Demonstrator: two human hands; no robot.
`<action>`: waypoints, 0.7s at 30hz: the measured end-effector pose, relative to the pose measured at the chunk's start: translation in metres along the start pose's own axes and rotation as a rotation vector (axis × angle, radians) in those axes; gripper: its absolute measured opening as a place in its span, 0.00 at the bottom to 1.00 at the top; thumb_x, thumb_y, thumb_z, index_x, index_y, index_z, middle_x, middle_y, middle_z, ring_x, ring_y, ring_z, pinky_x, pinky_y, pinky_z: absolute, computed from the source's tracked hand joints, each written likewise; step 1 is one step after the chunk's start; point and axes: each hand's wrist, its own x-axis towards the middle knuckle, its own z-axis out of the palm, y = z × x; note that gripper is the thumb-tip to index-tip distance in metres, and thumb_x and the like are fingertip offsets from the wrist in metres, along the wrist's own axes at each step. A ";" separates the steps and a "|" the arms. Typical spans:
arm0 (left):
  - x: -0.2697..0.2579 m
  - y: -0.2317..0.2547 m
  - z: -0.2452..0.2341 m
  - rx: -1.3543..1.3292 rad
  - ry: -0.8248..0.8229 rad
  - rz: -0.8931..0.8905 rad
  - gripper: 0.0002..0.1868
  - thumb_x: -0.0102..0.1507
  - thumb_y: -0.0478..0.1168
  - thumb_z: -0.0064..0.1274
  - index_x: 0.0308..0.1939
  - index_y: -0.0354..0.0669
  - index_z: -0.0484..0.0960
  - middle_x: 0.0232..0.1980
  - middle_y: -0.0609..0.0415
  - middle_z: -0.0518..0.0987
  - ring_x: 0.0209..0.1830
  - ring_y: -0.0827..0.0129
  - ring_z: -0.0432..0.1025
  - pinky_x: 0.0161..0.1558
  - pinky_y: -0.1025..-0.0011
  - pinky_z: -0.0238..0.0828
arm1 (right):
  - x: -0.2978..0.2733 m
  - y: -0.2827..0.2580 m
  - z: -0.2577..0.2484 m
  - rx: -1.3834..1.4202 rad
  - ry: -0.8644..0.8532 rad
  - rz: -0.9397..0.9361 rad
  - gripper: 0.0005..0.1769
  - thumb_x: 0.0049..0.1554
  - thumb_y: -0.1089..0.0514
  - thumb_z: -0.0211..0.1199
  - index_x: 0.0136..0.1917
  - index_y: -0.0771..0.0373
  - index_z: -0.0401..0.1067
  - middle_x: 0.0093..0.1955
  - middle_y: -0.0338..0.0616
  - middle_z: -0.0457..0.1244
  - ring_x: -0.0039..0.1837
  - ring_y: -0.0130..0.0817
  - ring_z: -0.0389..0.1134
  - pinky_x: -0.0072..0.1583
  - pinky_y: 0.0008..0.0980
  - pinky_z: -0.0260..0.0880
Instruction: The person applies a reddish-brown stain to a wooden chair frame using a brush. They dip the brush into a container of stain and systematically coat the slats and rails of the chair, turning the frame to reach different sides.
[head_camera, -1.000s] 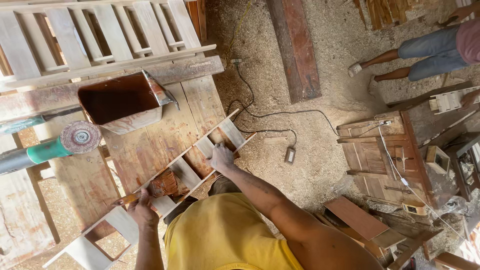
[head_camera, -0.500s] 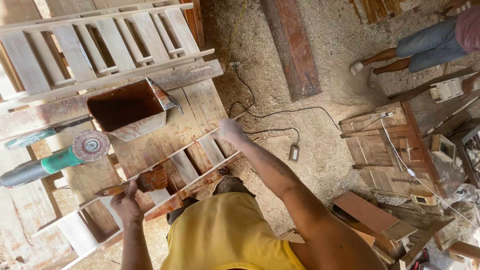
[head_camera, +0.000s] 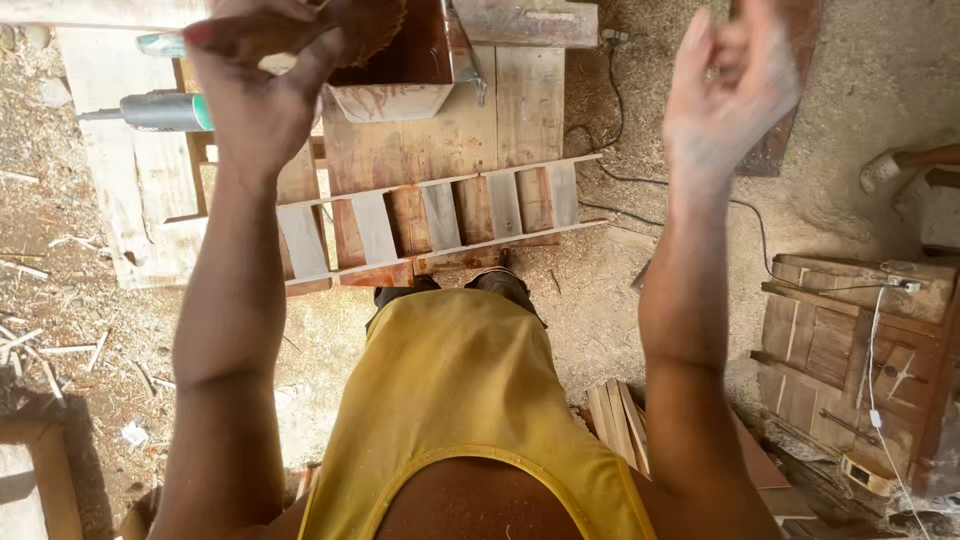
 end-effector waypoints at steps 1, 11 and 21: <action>0.015 -0.004 0.005 0.131 -0.122 0.004 0.15 0.65 0.23 0.54 0.54 0.39 0.79 0.50 0.47 0.82 0.50 0.64 0.80 0.56 0.65 0.78 | -0.039 0.004 -0.002 0.013 -0.017 0.011 0.17 0.68 0.63 0.68 0.67 0.67 0.70 0.39 0.44 0.70 0.39 0.29 0.72 0.39 0.24 0.75; 0.058 -0.147 0.096 1.025 -1.291 -0.701 0.21 0.75 0.50 0.40 0.54 0.41 0.83 0.44 0.43 0.82 0.34 0.57 0.77 0.42 0.55 0.78 | -0.488 -0.036 -0.153 -0.499 -0.956 1.566 0.23 0.59 0.46 0.66 0.64 0.59 0.75 0.60 0.47 0.70 0.44 0.29 0.73 0.41 0.29 0.76; 0.057 -0.147 0.060 1.035 -1.264 -0.592 0.16 0.76 0.43 0.40 0.55 0.36 0.80 0.41 0.38 0.85 0.34 0.54 0.81 0.40 0.58 0.82 | -0.519 -0.104 -0.137 -0.113 -0.776 2.011 0.21 0.60 0.51 0.66 0.64 0.62 0.74 0.52 0.49 0.72 0.44 0.34 0.76 0.42 0.29 0.76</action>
